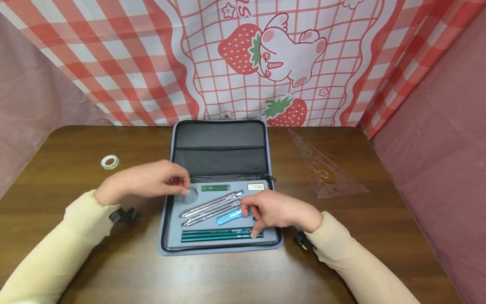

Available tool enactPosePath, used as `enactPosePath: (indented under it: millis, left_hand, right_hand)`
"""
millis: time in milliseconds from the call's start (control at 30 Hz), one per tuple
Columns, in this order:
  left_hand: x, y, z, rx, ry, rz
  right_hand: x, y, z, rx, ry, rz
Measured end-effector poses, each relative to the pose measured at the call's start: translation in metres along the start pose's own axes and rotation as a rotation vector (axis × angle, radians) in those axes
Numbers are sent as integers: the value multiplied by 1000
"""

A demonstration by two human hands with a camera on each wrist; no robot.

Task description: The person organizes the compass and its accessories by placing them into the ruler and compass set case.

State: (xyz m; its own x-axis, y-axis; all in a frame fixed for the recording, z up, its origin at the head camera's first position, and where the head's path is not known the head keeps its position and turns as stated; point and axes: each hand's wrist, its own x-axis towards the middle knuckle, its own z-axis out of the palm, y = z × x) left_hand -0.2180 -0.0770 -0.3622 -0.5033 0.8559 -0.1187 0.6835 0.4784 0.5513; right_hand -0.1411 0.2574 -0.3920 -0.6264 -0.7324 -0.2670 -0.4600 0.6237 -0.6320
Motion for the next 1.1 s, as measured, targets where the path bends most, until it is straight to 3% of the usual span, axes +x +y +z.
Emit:
enactPosePath:
  millis: [133,233,333,500,600,800,967,1100]
  left_hand:
    - [-29,-34,-33,66,154,-243]
    - [-50,-57,-50,104,221,-406]
    - [-65,-76,-60,135,213,-538]
    - [-84,-99,-63,140,147,-704]
    - [-93,-108,-62,120,121,-733]
    - [-100,-117,-59,115,128,-711]
    - [-99,-118,-58,82,136,-712]
    - [-92,-113,-58,82,142,-652]
  right_hand:
    - [-1,1,0,9,7,2]
    - [-1,2,0,10,5,5]
    - [-1,3,0,8,3,8]
    - [-2,4,-1,5,8,-2]
    - [-1,4,-1,4,5,-13]
    - [-1,3,-2,6,2,-16]
    - [-1,3,-2,14,3,-11]
    - [-2,2,-1,19,-2,-4]
